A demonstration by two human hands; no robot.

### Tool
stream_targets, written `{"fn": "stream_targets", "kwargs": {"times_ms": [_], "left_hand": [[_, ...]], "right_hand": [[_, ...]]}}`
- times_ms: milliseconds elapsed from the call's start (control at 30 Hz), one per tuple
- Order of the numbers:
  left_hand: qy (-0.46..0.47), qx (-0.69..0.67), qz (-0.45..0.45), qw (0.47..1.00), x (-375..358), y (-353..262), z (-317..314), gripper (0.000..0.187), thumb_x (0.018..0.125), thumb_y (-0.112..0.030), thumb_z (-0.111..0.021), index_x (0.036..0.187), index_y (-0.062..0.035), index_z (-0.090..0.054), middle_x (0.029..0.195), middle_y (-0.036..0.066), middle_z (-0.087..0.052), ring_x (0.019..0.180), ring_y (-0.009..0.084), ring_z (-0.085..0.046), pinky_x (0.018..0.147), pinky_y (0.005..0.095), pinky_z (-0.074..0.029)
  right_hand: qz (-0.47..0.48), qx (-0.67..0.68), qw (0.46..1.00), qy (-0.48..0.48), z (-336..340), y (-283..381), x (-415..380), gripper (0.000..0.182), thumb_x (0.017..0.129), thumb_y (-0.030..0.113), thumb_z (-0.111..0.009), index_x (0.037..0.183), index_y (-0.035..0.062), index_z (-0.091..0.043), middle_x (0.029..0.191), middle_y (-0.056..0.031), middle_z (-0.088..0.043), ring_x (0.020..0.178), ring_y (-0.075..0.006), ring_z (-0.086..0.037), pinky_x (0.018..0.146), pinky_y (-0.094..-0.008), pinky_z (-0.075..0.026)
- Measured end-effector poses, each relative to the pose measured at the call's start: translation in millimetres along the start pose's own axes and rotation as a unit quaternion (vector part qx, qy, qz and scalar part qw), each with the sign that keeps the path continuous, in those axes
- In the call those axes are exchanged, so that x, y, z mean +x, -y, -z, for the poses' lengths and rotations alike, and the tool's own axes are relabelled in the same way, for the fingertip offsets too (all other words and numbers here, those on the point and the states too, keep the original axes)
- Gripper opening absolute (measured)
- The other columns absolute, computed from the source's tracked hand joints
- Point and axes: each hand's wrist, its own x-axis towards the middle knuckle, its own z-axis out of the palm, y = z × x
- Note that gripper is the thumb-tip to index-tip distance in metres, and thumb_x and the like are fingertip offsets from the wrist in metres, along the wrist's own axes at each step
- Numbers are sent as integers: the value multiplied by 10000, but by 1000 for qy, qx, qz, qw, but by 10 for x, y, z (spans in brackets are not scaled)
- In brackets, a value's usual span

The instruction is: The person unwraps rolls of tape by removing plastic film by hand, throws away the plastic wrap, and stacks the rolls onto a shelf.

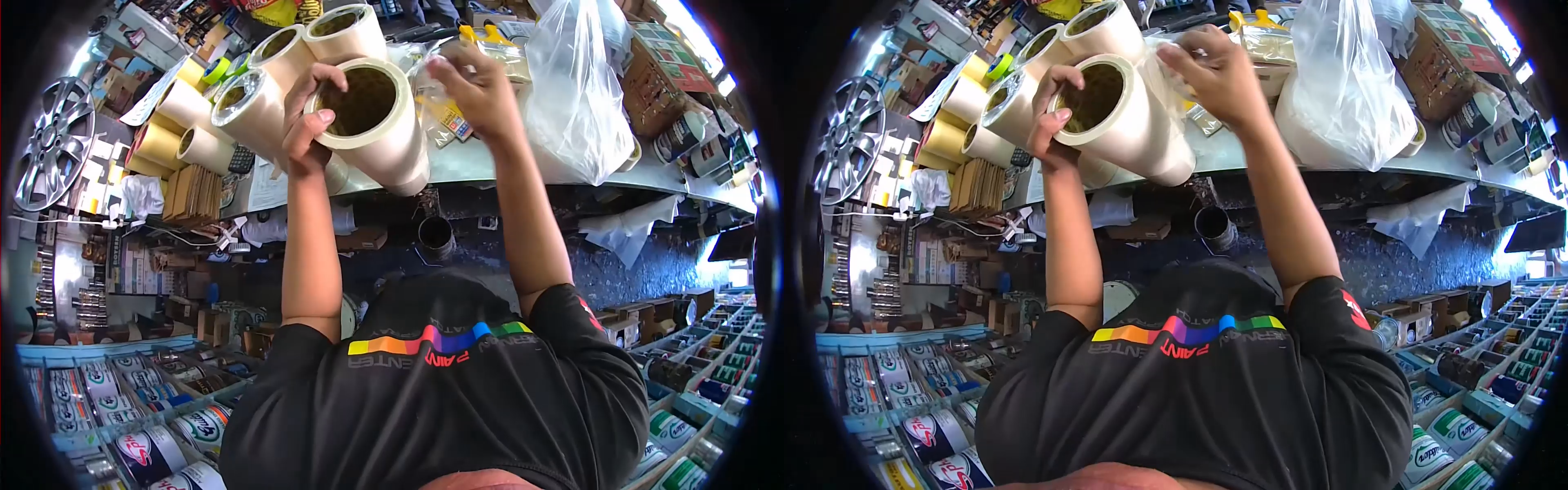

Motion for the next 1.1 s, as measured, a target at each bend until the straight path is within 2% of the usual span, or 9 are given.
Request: {"fn": "stream_targets", "kwargs": {"times_ms": [100, 200, 300, 400, 500, 600, 767, 900, 1100], "left_hand": [[42, -78, 12, 996, 80, 53, -50, 538, 667, -301, -578, 1099, 21, -577, 1210, 200, -614, 1124, 284, -593, 1046, 370, -439], [-218, 38, -43, 974, -59, 292, -41, 544, 826, -313, -657, 1229, 38, -557, 1228, 166, -628, 1164, 299, -610, 1047, 389, -463], [-255, 237, -178, 920, -395, 254, -561, 945, 840, -523, -767, 1437, 93, -368, 1339, 241, -579, 1244, 345, -595, 1062, 411, -468], [-251, 478, -192, 820, -528, 488, -707, 1487, 551, -700, -904, 1526, 79, -95, 1417, 304, -475, 1257, 393, -585, 1085, 427, -462], [-226, 290, -84, 926, -444, 448, -492, 1279, 532, -598, -942, 1437, 76, -341, 1304, 279, -569, 1186, 385, -628, 1011, 458, -518], [-256, 191, -51, 946, -457, 237, -319, 1023, 540, -476, -952, 1306, 33, -505, 1176, 206, -666, 1037, 308, -704, 892, 418, -592], [-262, -3, -88, 961, -635, 86, 485, 805, 658, -281, -905, 1305, 18, -531, 1145, 134, -671, 975, 259, -686, 824, 409, -590], [-298, -36, -146, 943, -668, -247, 811, 774, 748, -306, -823, 1375, 6, -493, 1254, 148, -622, 1058, 288, -662, 890, 447, -565], [-332, -37, -297, 894, -486, -762, 682, 731, 884, -344, -701, 1480, -13, -436, 1417, 170, -548, 1182, 332, -627, 988, 505, -527]], "right_hand": [[-131, 316, 930, -138, -321, -156, 95, 294, 1009, 318, -641, 1041, 27, -653, 983, -71, -674, 851, -155, -639, 803, -298, -542], [-234, 472, 827, -195, -321, -407, 173, 452, 1048, 452, -504, 1193, 28, -562, 1033, -185, -651, 878, -241, -669, 735, -352, -622], [-198, 402, 870, -203, -241, -663, 221, 454, 1084, 504, -387, 1106, 83, -557, 817, -72, -626, 611, -152, -572, 501, -260, -466], [-86, 195, 974, -81, -167, -688, -85, 431, 1058, 500, -487, 1133, 76, -523, 790, -20, -565, 593, -105, -492, 507, -243, -400], [-43, -29, 998, 19, -67, -751, -296, 473, 1014, 509, -585, 1145, 58, -526, 796, -3, -542, 604, -88, -463, 546, -234, -399], [36, -375, 914, 150, 77, -936, -717, 641, 866, 521, -760, 1244, 41, -565, 826, -98, -621, 702, -204, -587, 669, -364, -484], [-178, -399, 860, 263, 479, -798, -1390, 357, 901, 345, -752, 1024, 12, -709, 851, -145, -639, 793, -219, -625, 724, -377, -494], [-118, -186, 961, 167, 754, -639, -1674, 223, 965, 104, -633, 799, -44, -649, 916, -65, -582, 854, -152, -541, 747, -300, -431], [-200, 130, 971, -27, 1079, -985, -2234, 208, 849, 191, -698, 843, -17, -684, 1225, -105, -597, 1018, -136, -556, 869, -282, -434]]}}
